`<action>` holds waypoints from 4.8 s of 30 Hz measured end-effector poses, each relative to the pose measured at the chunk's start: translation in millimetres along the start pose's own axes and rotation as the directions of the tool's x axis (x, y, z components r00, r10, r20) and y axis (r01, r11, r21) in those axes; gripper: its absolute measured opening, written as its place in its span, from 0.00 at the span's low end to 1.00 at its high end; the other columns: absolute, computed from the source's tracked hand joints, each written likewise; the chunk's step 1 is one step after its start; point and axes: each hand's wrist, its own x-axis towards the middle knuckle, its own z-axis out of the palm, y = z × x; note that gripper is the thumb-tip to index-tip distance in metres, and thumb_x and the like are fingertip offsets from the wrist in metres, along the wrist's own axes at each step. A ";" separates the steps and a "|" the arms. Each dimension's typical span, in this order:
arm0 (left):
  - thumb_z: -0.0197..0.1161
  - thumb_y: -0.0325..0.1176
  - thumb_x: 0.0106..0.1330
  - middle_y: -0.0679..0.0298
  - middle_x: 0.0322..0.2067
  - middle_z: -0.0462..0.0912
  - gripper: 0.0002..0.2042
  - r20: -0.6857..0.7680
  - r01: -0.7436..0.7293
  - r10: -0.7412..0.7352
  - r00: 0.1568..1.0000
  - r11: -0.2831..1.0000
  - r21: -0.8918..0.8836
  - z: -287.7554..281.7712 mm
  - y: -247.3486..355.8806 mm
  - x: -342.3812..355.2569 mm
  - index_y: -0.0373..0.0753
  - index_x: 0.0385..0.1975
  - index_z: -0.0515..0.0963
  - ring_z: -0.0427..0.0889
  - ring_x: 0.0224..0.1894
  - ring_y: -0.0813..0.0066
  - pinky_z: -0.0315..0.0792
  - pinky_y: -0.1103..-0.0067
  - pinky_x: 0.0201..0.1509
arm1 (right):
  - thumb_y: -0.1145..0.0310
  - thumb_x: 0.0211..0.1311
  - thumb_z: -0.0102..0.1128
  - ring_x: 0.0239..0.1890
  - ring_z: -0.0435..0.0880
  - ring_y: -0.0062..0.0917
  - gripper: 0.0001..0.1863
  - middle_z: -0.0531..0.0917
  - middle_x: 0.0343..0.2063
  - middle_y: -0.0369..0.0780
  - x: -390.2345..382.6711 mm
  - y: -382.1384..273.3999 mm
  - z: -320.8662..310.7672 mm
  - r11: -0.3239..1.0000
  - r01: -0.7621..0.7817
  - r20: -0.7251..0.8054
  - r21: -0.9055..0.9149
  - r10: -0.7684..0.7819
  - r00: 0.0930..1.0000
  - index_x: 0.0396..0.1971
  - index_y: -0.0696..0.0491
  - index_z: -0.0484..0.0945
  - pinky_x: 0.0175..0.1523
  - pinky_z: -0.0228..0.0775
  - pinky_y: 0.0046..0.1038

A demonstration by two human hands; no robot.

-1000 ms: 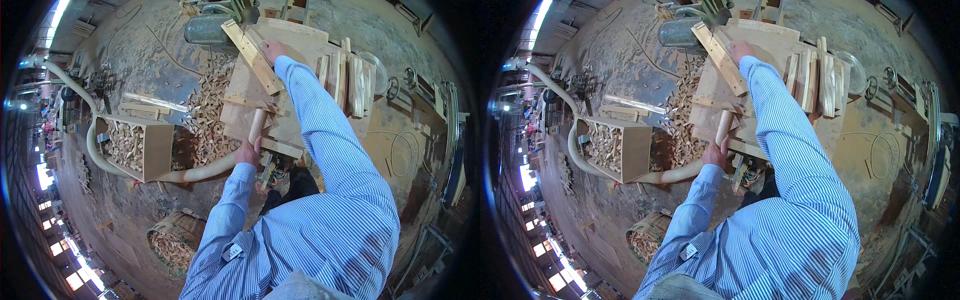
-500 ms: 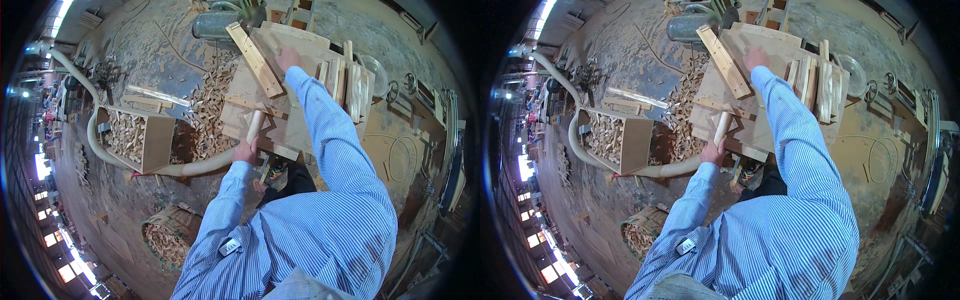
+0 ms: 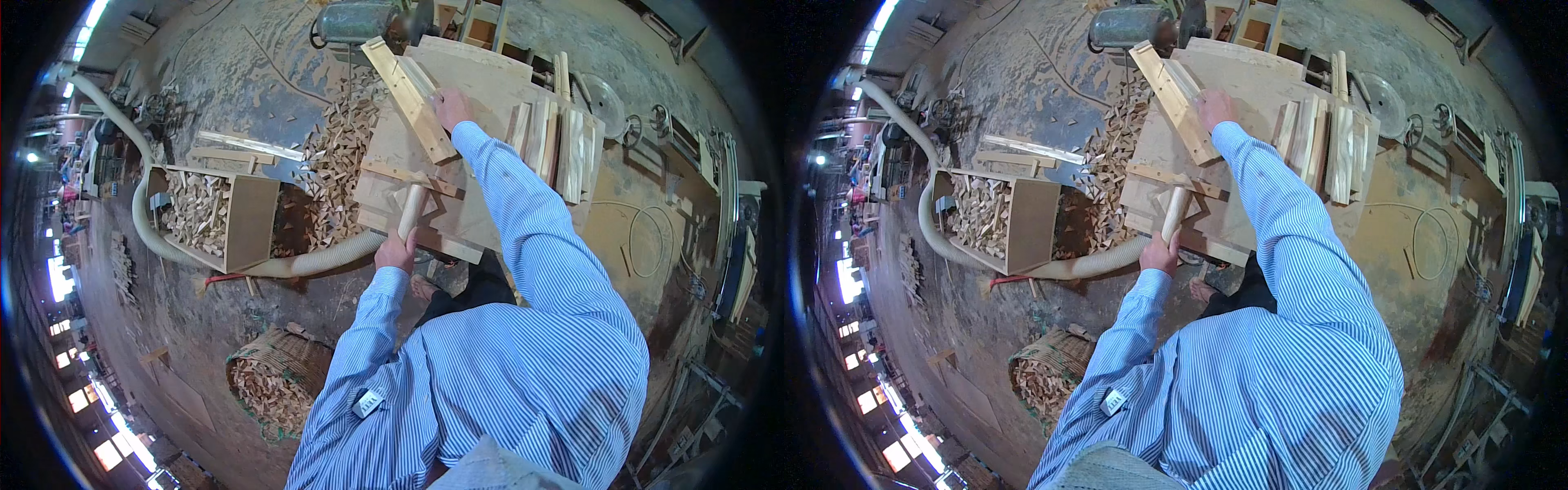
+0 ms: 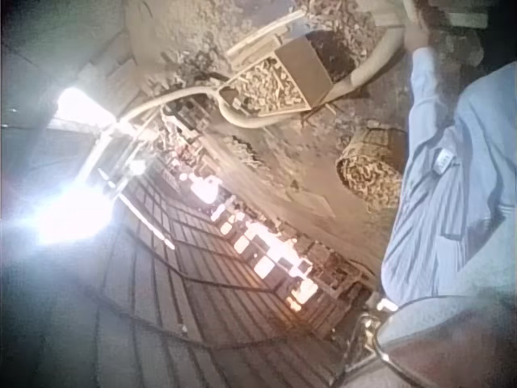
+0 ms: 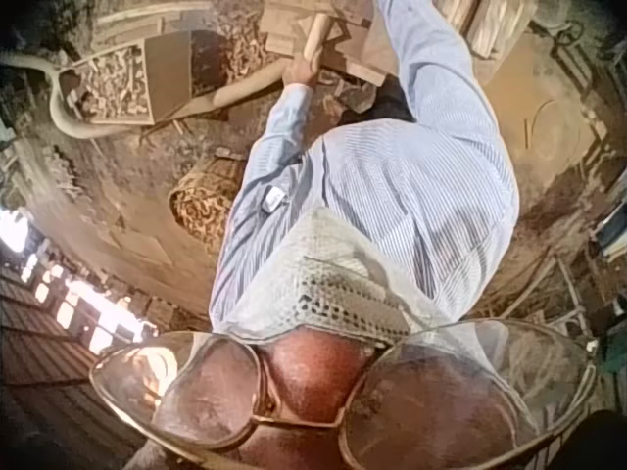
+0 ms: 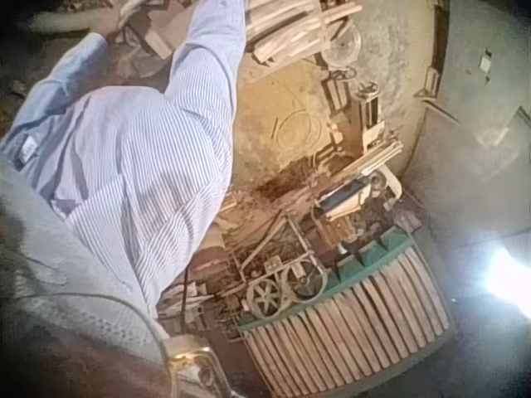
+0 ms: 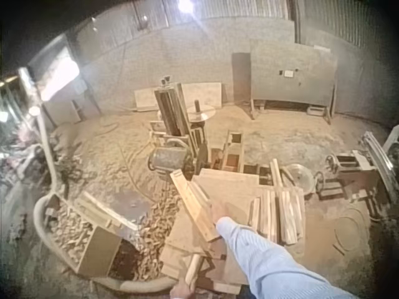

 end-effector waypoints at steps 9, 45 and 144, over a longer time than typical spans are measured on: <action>0.52 0.62 0.72 0.41 0.27 0.83 0.29 -0.005 0.006 -0.006 1.000 1.000 -0.003 -1.0 -13.3 -10.8 0.34 0.36 0.72 0.84 0.34 0.39 0.76 0.52 0.39 | 0.52 0.67 0.60 0.45 0.85 0.46 0.18 0.87 0.41 0.49 38.1 -12.8 29.8 0.993 0.108 -0.101 -0.055 -0.113 0.988 0.46 0.47 0.87 0.53 0.75 0.44; 0.50 0.63 0.72 0.40 0.28 0.83 0.30 -0.099 -0.055 0.055 0.994 0.998 0.007 7.6 72.0 82.2 0.33 0.37 0.74 0.83 0.33 0.37 0.76 0.52 0.38 | 0.54 0.64 0.61 0.53 0.81 0.44 0.19 0.82 0.52 0.50 127.7 9.8 -52.0 0.998 0.012 0.000 -0.058 -0.012 1.000 0.49 0.48 0.85 0.60 0.73 0.44; 0.54 0.59 0.72 0.43 0.26 0.84 0.27 -0.001 -0.015 0.015 1.000 1.000 0.027 4.8 32.9 41.8 0.35 0.37 0.72 0.85 0.31 0.41 0.78 0.55 0.36 | 0.56 0.64 0.61 0.44 0.85 0.46 0.14 0.87 0.40 0.47 152.0 -5.0 23.7 0.986 0.100 -0.098 0.133 -0.087 0.991 0.40 0.46 0.89 0.54 0.75 0.44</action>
